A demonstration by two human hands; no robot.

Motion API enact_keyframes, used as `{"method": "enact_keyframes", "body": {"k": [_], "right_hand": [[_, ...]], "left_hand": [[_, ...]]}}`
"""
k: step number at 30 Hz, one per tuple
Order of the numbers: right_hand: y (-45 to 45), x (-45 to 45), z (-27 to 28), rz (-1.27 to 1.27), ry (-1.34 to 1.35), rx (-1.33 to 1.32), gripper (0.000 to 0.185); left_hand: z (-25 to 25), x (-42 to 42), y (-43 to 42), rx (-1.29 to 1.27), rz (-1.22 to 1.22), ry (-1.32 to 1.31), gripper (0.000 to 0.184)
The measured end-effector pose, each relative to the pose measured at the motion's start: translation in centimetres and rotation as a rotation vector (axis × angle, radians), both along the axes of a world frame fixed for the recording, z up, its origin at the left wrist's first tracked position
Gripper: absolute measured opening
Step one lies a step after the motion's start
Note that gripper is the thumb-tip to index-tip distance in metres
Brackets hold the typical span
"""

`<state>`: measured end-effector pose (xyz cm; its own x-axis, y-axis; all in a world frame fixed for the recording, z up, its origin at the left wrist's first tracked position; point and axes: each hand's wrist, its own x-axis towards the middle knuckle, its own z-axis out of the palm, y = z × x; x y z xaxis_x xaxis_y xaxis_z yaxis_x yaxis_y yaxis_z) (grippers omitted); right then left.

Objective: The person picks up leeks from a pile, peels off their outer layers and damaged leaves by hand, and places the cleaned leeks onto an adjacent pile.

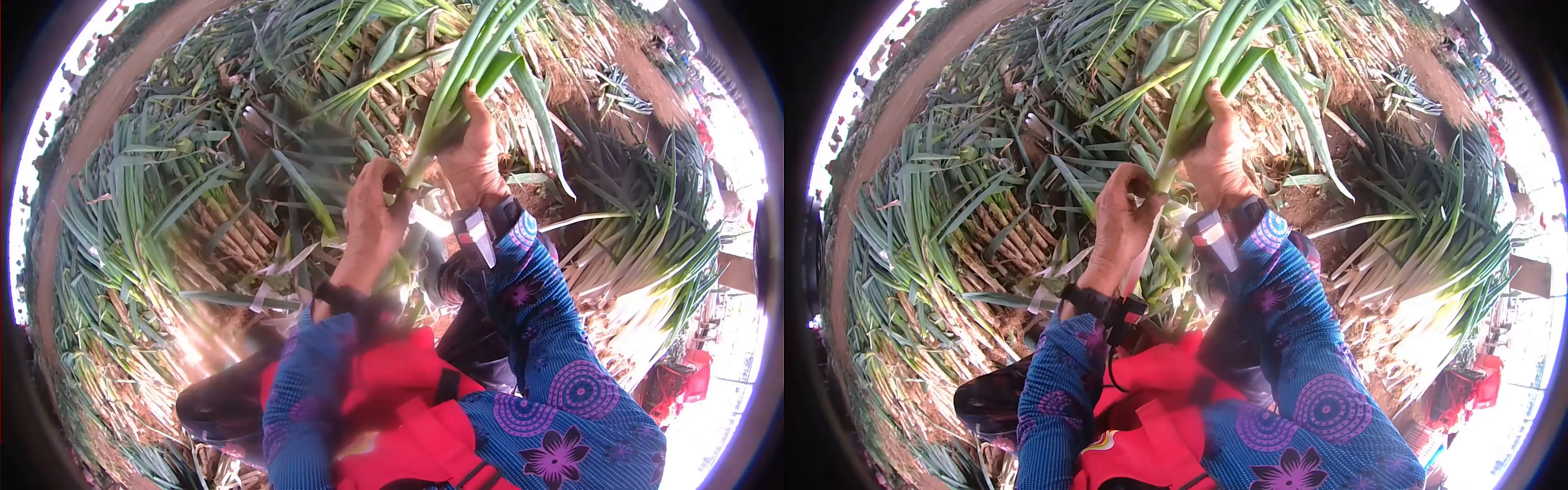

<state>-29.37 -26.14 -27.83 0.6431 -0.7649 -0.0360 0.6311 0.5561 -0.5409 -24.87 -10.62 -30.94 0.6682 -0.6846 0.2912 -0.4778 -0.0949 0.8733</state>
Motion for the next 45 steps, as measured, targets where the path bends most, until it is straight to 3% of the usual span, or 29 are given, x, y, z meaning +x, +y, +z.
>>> {"method": "enact_keyframes", "body": {"k": [4, 7, 10, 12, 14, 16, 18, 22, 24, 26, 28, 31, 32, 34, 36, 38, 40, 43, 45], "right_hand": [[0.0, 0.1, -0.2, -0.009, 0.03, -0.002, 0.029], [-0.1, 0.1, -0.5, -0.052, 0.088, -0.071, 0.03], [-0.7, -0.4, -0.7, -0.145, 0.202, -0.057, 0.032], [-1.7, -0.8, -1.1, -0.198, 0.228, -0.053, 0.033], [-3.2, -1.1, -2.0, -0.278, 0.247, -0.066, 0.032], [-4.2, -1.5, -3.0, -0.243, 0.195, -0.041, 0.03], [-5.8, -2.0, -4.3, -0.232, 0.168, -0.054, 0.03], [-7.4, -3.7, -4.4, -0.264, 0.219, -0.219, 0.04], [-8.6, -4.9, -3.4, -0.277, 0.198, -0.176, 0.032], [-9.9, -5.9, -2.7, -0.336, 0.206, -0.208, 0.033], [-11.8, -7.0, -2.3, -0.358, 0.151, -0.117, 0.034], [-13.9, -8.2, -3.3, -0.318, 0.002, -0.006, 0.033], [-14.3, -8.2, -3.4, -0.312, -0.043, 0.039, 0.032], [-14.4, -8.5, -3.4, -0.367, 0.119, 0.027, 0.032], [-15.9, -8.9, -4.9, -0.335, 0.205, 0.001, 0.03], [-17.1, -9.8, -6.6, -0.233, 0.286, -0.133, 0.025], [-16.5, -10.1, -6.8, -0.23, 0.4, -0.275, 0.03], [-22.5, -11.2, -12.1, -0.072, 0.253, -0.302, 0.039], [-23.5, -12.1, -13.7, -0.204, 0.586, -0.851, 0.035]], "left_hand": [[0.1, -0.5, -0.1, 0.014, -0.015, 0.037, 0.027], [0.5, -0.9, 0.3, 0.046, -0.035, -0.08, 0.025], [0.7, -1.4, 2.0, -0.11, -0.067, 0.237, 0.022], [-1.3, 0.0, 4.2, -0.227, -0.087, 0.294, 0.021], [-0.1, 0.5, 6.7, -0.223, 0.061, 0.613, 0.017], [-0.9, 1.2, 9.3, -0.395, 0.166, 0.762, 0.017], [-1.7, 1.9, 12.1, -0.412, 0.332, 0.839, 0.018], [-6.1, 5.8, 20.0, -0.398, 0.569, 0.869, 0.021], [-9.3, 8.5, 26.1, -0.366, 0.649, 0.825, 0.025], [-11.3, 10.8, 31.5, -0.326, 0.946, 0.813, 0.026], [-12.9, 12.5, 37.1, -0.313, 0.971, 0.802, 0.029], [-13.2, 12.4, 37.1, -0.147, 1.072, 0.549, 0.032], [-11.9, 12.1, 35.4, -0.099, 1.045, 0.564, 0.041], [-10.9, 11.4, 32.8, -0.002, 0.928, 0.494, 0.049], [-10.3, 10.8, 29.1, 0.086, 0.588, 0.205, 0.058], [-3.6, 6.7, 23.1, 0.14, 0.27, 0.319, 0.061], [-3.0, 5.7, 20.3, 0.171, -0.094, 0.216, 0.05], [-0.8, 3.5, 18.1, 0.271, -0.36, 0.851, 0.039], [-1.8, 3.3, 19.2, 0.247, -0.401, 0.793, 0.033]]}}
